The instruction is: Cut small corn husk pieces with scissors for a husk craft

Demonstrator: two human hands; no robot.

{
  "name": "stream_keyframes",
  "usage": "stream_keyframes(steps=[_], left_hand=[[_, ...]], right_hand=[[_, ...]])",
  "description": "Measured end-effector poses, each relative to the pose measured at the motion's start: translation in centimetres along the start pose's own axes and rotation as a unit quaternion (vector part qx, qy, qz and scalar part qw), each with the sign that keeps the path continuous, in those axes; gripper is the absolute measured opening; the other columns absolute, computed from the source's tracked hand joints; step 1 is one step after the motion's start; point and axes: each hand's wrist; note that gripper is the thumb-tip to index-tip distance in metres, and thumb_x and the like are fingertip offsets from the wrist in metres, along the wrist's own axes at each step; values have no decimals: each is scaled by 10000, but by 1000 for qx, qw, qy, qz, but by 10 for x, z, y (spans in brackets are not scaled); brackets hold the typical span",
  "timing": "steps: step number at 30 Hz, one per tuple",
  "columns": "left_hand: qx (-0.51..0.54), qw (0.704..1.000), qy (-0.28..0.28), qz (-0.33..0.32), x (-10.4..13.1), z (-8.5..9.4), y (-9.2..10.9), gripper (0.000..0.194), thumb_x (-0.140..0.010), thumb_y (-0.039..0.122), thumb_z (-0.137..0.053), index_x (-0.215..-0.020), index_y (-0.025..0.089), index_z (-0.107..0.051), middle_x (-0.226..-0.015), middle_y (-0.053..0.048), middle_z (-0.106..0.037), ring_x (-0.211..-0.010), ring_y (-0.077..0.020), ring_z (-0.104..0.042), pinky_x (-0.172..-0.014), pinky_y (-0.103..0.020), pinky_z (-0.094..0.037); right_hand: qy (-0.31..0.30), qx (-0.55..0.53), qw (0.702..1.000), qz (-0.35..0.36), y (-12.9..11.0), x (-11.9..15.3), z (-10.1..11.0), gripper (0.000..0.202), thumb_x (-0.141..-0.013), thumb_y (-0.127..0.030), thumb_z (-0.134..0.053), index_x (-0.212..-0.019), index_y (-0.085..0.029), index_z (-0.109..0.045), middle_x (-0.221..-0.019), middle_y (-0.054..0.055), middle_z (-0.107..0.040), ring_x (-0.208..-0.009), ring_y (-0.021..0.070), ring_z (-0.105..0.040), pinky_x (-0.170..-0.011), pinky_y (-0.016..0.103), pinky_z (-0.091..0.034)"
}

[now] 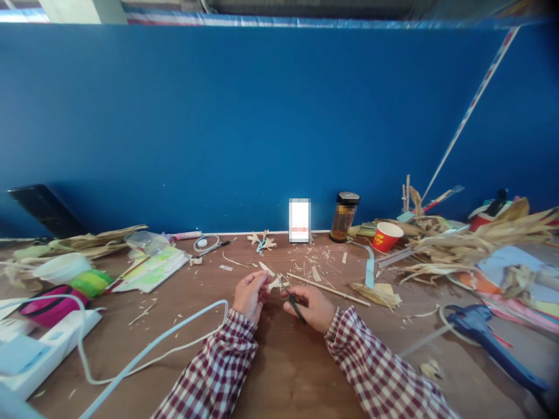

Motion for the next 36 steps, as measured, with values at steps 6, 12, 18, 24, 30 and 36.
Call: stream_keyframes(steps=[6, 12, 18, 24, 30, 36], left_hand=[[-2, 1000, -16, -3, 0, 0, -1, 147, -605, 211, -701, -656, 121, -596, -524, 40, -543, -393, -22, -446, -367, -119, -372], [-7, 1000, -18, 0, 0, 0, -4, 154, -601, 200, -707, -672, 110, -604, -512, 27, -553, -396, -29, -454, -377, -127, -394], [-3, 1000, -25, -6, 1, 0, -6, 169, -589, 204, -723, -679, 108, -617, -526, 25, -561, -414, -31, -470, -392, -126, -409], [1, 1000, -26, -8, 2, -1, -5, 171, -583, 201, -727, -667, 106, -613, -512, 30, -549, -403, -26, -454, -380, -120, -400], [-2, 999, -32, -3, 1, 0, -7, 156, -602, 195, -717, -684, 105, -618, -512, 27, -555, -405, -27, -460, -381, -118, -408], [1, 999, -32, -5, 1, 0, -6, 149, -610, 186, -713, -694, 102, -623, -524, 23, -564, -406, -26, -465, -382, -118, -414]], right_hand=[[0, 14, 1000, 2, 3, -1, 0, 299, -718, -414, -595, -941, -222, -644, -555, -27, -511, -469, 92, -389, -444, 198, -294], [10, 20, 1000, 2, 4, -1, 0, 307, -724, -413, -590, -953, -216, -645, -518, -34, -484, -456, 87, -383, -423, 187, -294], [14, 30, 999, 9, 4, -1, 0, 300, -725, -394, -594, -957, -212, -648, -532, -28, -496, -463, 95, -414, -418, 192, -330], [16, 35, 999, 23, 3, -1, 1, 287, -727, -384, -596, -945, -205, -652, -523, -30, -481, -462, 95, -411, -413, 193, -333], [16, 52, 998, 11, 3, -1, 1, 289, -729, -392, -590, -948, -212, -648, -534, -27, -485, -471, 96, -407, -419, 192, -316], [13, 43, 999, 3, 1, -1, 1, 299, -729, -401, -584, -953, -213, -645, -517, -35, -473, -456, 93, -392, -423, 197, -306]])
Point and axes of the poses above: each hand's wrist, its own x-axis away from the middle knuckle, its own z-axis out of the back of the hand, y = z × x
